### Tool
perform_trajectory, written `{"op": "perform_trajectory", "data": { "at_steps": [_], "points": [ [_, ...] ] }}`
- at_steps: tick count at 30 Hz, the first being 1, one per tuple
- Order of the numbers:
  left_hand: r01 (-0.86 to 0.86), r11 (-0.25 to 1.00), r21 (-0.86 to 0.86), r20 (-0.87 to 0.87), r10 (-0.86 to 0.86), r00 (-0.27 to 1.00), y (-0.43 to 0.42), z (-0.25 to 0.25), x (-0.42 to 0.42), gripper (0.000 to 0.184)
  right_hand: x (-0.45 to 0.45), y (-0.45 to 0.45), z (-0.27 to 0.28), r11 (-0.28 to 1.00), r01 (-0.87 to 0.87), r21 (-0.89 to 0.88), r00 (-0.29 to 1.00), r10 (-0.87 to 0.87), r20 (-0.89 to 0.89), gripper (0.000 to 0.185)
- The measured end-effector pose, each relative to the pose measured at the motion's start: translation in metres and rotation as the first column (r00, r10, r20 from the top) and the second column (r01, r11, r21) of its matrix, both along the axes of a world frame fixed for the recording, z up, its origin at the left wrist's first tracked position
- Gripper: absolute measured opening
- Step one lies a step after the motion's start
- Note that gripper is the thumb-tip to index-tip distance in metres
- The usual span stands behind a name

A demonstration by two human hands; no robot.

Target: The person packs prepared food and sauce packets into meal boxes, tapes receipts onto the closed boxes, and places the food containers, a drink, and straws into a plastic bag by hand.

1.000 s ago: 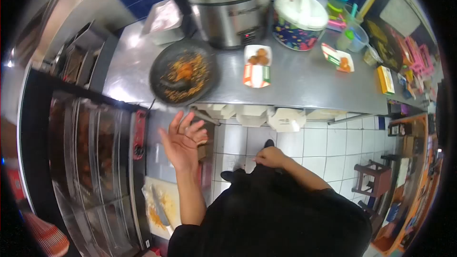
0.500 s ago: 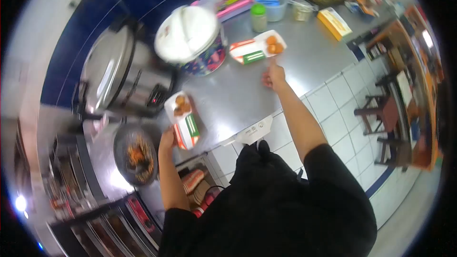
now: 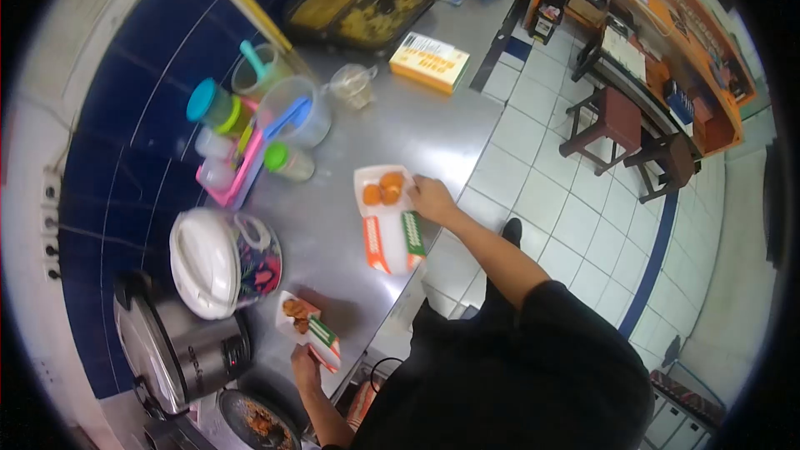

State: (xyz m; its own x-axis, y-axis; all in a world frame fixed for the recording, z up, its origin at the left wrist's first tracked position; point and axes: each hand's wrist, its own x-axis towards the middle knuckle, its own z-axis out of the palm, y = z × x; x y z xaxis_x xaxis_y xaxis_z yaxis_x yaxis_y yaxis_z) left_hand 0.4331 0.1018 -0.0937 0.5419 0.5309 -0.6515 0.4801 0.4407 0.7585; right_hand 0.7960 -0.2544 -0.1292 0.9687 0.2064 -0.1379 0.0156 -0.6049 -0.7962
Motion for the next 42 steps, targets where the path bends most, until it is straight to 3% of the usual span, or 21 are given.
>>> {"op": "perform_trajectory", "data": {
  "at_steps": [4, 6, 8, 12, 15, 16, 17, 20, 21, 25, 28, 30, 31, 32, 34, 35, 36, 39, 40, 41, 42],
  "points": [
    [0.160, 0.983, 0.093, 0.039, -0.165, 0.986, -0.139, 0.027, 0.120, 0.021, 0.015, -0.157, 0.033, 1.000, -0.001, -0.018, 0.996, -0.001, -0.093, 0.031],
    [0.359, 0.929, 0.093, -0.104, -0.350, 0.931, -0.198, 0.028, 0.177, 0.024, 0.020, -0.243, 0.027, 0.995, 0.094, -0.025, 0.994, -0.095, -0.045, 0.030],
    [0.362, 0.929, -0.079, 0.060, -0.358, 0.932, -0.270, 0.025, 0.244, 0.028, 0.030, -0.326, 0.042, 0.987, 0.147, -0.059, 0.984, -0.152, -0.093, 0.029],
    [0.514, 0.856, -0.054, 0.069, -0.510, 0.857, -0.400, 0.032, 0.374, 0.036, 0.058, -0.482, 0.055, 0.961, 0.228, -0.156, 0.963, -0.247, -0.113, 0.032],
    [0.569, 0.820, -0.067, 0.124, -0.559, 0.820, -0.471, 0.034, 0.451, 0.032, 0.092, -0.575, 0.068, 0.924, 0.379, -0.048, 0.904, -0.380, -0.196, 0.029],
    [0.540, 0.837, -0.088, 0.185, -0.519, 0.834, -0.491, 0.028, 0.472, 0.033, 0.107, -0.598, 0.078, 0.910, 0.415, 0.000, 0.898, -0.410, -0.157, 0.024],
    [0.501, 0.860, -0.095, 0.189, -0.479, 0.857, -0.509, 0.028, 0.490, 0.033, 0.120, -0.640, 0.068, 0.922, 0.345, -0.178, 0.931, -0.360, -0.057, 0.020],
    [0.474, 0.880, -0.035, 0.201, -0.458, 0.866, -0.548, 0.041, 0.544, 0.031, 0.176, -0.674, 0.087, 0.848, 0.514, 0.129, 0.858, -0.506, -0.088, 0.020],
    [0.461, 0.887, 0.000, 0.187, -0.453, 0.872, -0.556, 0.044, 0.563, 0.030, 0.199, -0.722, 0.077, 0.914, 0.405, -0.030, 0.897, -0.403, -0.182, 0.026],
    [0.353, 0.916, 0.188, 0.153, -0.383, 0.911, -0.570, 0.005, 0.629, 0.026, 0.304, -0.744, 0.089, 0.877, 0.478, 0.043, 0.863, -0.461, -0.205, 0.027],
    [0.154, 0.988, -0.030, 0.214, -0.144, 0.966, -0.578, 0.000, 0.682, 0.024, 0.386, -0.777, 0.081, 0.864, 0.500, 0.049, 0.857, -0.486, -0.173, 0.026],
    [0.167, 0.981, 0.102, 0.075, -0.175, 0.982, -0.567, -0.027, 0.703, 0.020, 0.436, -0.771, 0.094, 0.887, 0.455, 0.071, 0.887, -0.445, -0.125, 0.019],
    [0.524, 0.697, 0.489, -0.231, -0.476, 0.848, -0.560, -0.036, 0.707, 0.017, 0.463, -0.758, 0.108, 0.896, 0.434, 0.093, 0.896, -0.418, -0.150, 0.017],
    [0.726, 0.181, 0.663, -0.603, -0.445, 0.662, -0.552, -0.043, 0.712, 0.015, 0.492, -0.746, 0.122, 0.933, 0.360, 0.014, 0.929, -0.357, -0.099, 0.017],
    [0.662, 0.231, 0.713, -0.594, -0.301, 0.746, -0.522, -0.104, 0.702, 0.010, 0.552, -0.749, 0.121, 0.952, 0.305, -0.025, 0.950, -0.306, -0.059, 0.019],
    [0.654, 0.305, 0.692, -0.579, -0.307, 0.756, -0.523, -0.060, 0.714, 0.010, 0.586, -0.740, 0.121, 0.964, 0.264, 0.010, 0.964, -0.264, -0.037, 0.019],
    [0.618, 0.209, 0.758, -0.576, -0.230, 0.785, -0.504, -0.080, 0.704, 0.011, 0.622, -0.753, 0.110, 0.969, 0.248, 0.004, 0.954, -0.243, -0.178, 0.029],
    [0.619, 0.451, 0.643, -0.644, -0.119, 0.756, -0.518, 0.010, 0.725, 0.041, 0.729, -0.731, 0.103, 0.996, 0.078, -0.045, 0.981, -0.084, -0.176, 0.036],
    [0.580, 0.481, 0.658, -0.713, 0.149, 0.685, -0.542, 0.053, 0.749, 0.051, 0.772, -0.747, 0.054, 0.990, 0.041, -0.132, 0.997, -0.031, 0.077, 0.037],
    [0.652, 0.425, 0.628, -0.777, 0.288, 0.560, -0.554, 0.077, 0.766, 0.058, 0.808, -0.730, 0.060, 0.998, -0.035, -0.058, 0.997, 0.039, 0.072, 0.027],
    [0.602, 0.389, 0.697, -0.716, 0.329, 0.616, -0.561, 0.092, 0.776, 0.058, 0.850, -0.728, 0.049, 0.977, -0.090, -0.196, 0.995, 0.096, 0.020, 0.027]
  ]
}}
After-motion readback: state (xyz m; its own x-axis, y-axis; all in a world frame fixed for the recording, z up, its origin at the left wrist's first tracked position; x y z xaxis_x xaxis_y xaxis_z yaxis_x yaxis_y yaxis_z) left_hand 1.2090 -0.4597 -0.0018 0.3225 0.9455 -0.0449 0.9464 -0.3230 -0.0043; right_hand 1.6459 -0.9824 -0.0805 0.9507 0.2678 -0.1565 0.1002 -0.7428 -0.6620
